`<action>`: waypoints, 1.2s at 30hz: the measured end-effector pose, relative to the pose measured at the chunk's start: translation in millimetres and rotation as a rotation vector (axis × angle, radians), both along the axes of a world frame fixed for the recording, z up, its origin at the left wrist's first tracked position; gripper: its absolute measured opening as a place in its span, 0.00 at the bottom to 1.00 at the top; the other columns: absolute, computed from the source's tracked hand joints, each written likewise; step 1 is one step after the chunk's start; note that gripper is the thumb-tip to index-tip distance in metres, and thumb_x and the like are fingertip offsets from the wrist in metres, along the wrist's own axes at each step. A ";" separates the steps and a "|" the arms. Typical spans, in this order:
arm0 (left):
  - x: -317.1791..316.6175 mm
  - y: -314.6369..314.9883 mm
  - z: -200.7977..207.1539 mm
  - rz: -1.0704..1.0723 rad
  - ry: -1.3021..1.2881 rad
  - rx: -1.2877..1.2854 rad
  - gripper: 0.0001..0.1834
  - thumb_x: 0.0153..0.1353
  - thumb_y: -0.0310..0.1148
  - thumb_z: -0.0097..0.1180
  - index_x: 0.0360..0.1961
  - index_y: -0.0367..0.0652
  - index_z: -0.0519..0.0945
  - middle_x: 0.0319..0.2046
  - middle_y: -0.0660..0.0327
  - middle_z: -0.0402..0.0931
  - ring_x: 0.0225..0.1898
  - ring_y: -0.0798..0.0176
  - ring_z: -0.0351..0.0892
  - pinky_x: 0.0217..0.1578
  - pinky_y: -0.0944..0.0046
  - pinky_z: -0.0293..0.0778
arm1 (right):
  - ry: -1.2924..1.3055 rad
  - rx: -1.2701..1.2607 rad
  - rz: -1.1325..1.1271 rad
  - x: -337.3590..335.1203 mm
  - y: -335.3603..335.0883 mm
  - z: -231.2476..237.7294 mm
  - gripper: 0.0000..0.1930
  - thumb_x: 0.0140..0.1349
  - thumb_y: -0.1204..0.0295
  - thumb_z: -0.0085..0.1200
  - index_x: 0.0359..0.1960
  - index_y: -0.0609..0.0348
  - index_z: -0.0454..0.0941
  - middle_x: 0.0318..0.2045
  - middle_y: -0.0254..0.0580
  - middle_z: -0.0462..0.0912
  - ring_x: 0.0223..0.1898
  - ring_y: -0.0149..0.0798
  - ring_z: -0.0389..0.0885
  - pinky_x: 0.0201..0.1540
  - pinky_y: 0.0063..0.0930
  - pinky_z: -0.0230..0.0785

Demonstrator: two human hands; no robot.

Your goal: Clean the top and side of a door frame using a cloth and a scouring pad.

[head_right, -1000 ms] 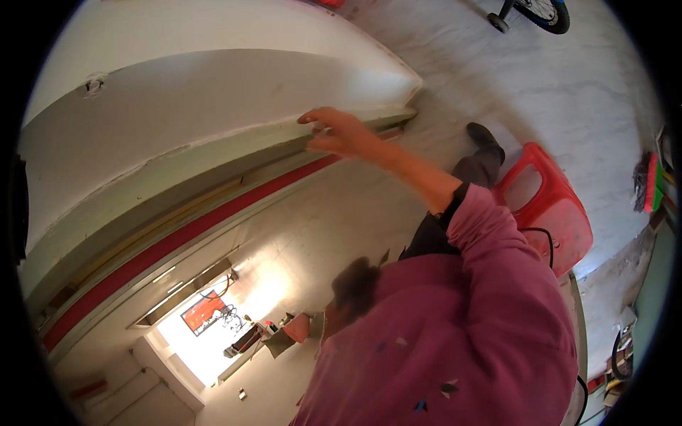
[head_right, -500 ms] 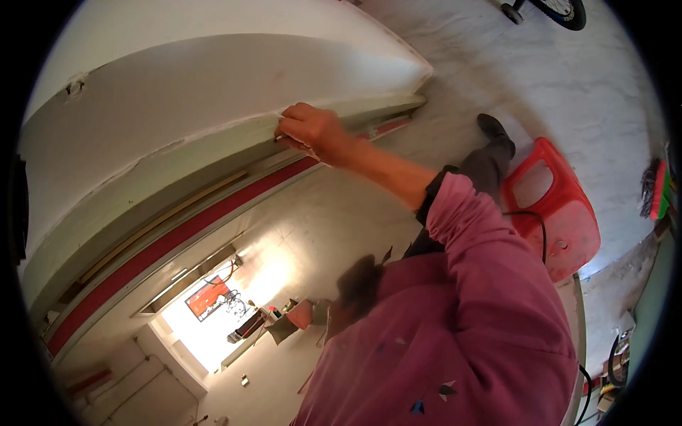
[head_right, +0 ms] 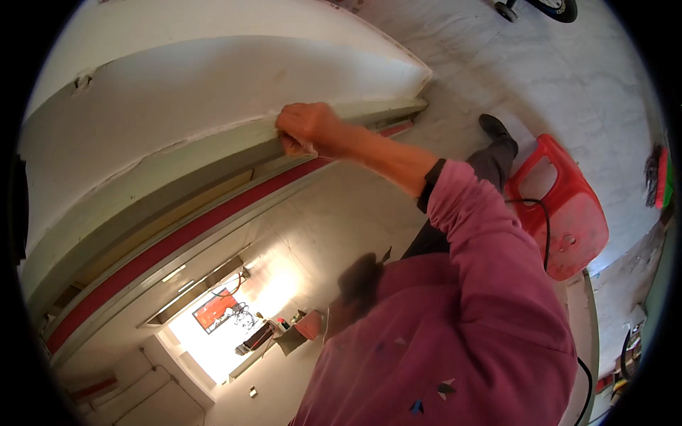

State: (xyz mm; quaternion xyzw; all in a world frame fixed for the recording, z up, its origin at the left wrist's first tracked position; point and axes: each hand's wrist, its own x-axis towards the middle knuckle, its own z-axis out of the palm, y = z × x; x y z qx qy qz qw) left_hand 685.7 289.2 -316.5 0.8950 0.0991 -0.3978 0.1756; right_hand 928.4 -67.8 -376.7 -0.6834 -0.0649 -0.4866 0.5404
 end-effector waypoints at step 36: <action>16.2 -12.6 -1.0 0.013 0.048 -0.053 0.19 0.49 0.32 0.53 0.42 0.37 0.70 0.31 0.52 0.76 0.30 0.59 0.77 0.29 0.61 0.72 | 0.085 -0.139 0.041 -15.2 -10.9 11.3 0.11 0.41 0.74 0.58 0.27 0.56 0.69 0.24 0.35 0.72 0.24 0.38 0.73 0.20 0.28 0.65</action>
